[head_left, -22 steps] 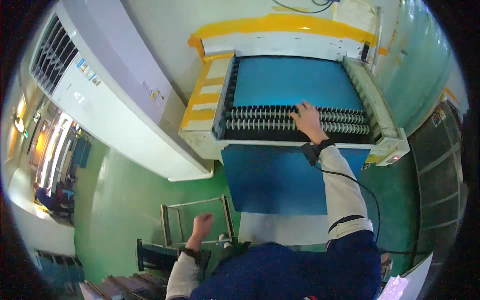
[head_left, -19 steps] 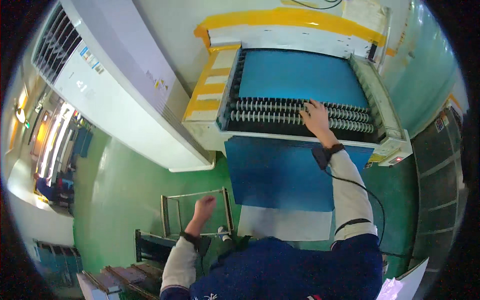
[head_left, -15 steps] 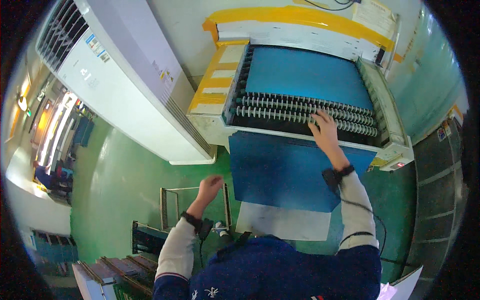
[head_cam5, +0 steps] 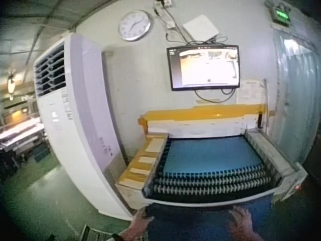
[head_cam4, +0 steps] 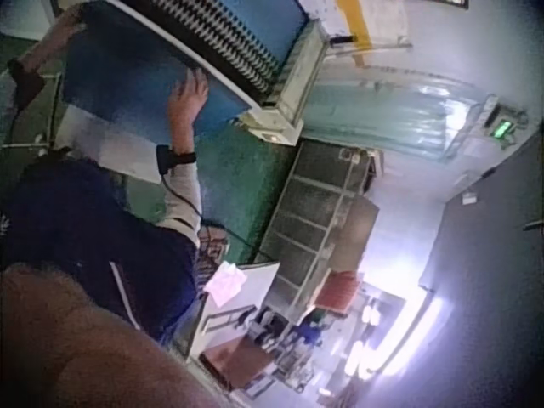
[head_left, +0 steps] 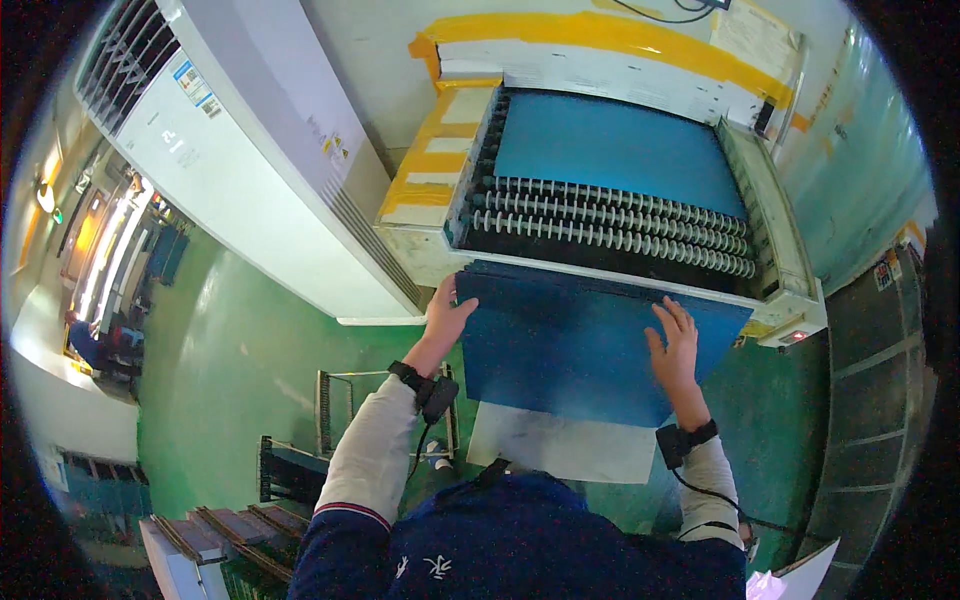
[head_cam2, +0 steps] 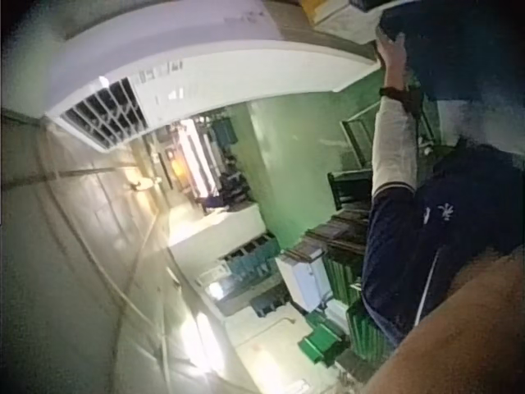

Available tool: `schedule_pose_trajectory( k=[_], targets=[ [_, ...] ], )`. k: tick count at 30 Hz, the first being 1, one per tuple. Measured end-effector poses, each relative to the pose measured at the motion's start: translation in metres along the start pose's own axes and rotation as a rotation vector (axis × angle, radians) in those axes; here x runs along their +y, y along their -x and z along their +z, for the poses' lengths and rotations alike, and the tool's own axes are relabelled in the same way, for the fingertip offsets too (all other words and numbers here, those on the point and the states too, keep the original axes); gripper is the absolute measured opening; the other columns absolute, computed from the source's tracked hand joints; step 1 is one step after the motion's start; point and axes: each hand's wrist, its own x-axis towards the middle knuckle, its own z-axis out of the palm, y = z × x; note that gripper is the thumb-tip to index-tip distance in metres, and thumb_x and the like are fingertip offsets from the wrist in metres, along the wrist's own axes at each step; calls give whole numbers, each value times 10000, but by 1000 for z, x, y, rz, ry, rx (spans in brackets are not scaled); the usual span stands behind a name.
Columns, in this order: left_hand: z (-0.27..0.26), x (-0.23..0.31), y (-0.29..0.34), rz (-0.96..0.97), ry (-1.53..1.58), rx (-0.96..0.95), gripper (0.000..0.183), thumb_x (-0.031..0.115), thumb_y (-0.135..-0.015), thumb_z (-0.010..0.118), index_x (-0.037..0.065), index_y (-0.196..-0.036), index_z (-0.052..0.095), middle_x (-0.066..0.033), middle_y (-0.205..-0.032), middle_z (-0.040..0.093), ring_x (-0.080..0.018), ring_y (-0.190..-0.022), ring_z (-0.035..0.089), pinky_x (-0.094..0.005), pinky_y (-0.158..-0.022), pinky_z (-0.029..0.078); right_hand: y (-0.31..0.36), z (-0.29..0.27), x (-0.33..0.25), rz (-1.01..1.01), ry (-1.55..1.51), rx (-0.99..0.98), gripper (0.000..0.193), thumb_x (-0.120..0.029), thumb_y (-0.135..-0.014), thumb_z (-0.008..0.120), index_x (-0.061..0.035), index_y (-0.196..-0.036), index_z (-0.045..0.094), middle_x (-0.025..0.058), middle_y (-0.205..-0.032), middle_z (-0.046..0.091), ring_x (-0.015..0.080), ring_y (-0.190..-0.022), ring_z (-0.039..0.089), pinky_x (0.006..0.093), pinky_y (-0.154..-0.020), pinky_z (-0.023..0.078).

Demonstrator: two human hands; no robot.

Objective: Feeding flat blue rectangular panels into a roller-based industrial processing machine and organizing metal storage racks.

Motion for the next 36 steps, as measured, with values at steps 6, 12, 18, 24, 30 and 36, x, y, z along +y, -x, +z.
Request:
schedule_pose_trajectory(
  k=[6,12,18,24,30,36],
  targets=[
    [-5,27,29,21,11,50,525,43,-768,683,4,-1256,491,-95,-1103,625,-199,-978,604,-333,-827,498,-10,12,-11,-77,62,-19,502,-133,-775,683,-90,-1260,561,121,-1335,508,350,-1251,428,460,-1041,332],
    [-25,44,65,-114,51,74,382,107,-811,700,14,-1137,525,-53,-1011,604,-137,-920,555,-302,-811,463,-22,10,-41,-110,47,-252,367,-186,-772,694,-87,-1114,603,103,-1171,580,333,-1115,511,455,-890,418],
    [-50,35,102,-161,67,92,219,82,-837,677,6,-999,552,-28,-843,613,-88,-788,570,-250,-706,474,-29,6,-55,-111,93,-826,297,-337,-720,725,-72,-835,662,140,-828,658,360,-824,624,464,-688,477],
    [-66,27,133,-158,48,-23,175,74,-830,682,0,-933,562,-18,-794,608,-74,-761,552,-251,-683,469,12,0,-55,-142,216,-813,283,-374,-734,703,-106,-821,678,141,-787,657,375,-812,626,483,-689,485],
    [-80,-19,163,-119,-53,-152,189,73,-835,655,5,-1007,623,-38,-837,647,-106,-763,569,-281,-719,480,34,-15,-83,-100,262,-810,235,-354,-749,669,-136,-835,685,118,-781,661,357,-789,637,489,-675,491],
    [-128,-150,209,-396,-81,-365,186,109,-828,665,-13,-966,639,-66,-848,668,-133,-734,610,-285,-670,495,99,-24,-105,72,309,-729,179,-295,-777,637,-128,-832,672,125,-754,651,349,-779,636,481,-654,489]
  ],
)
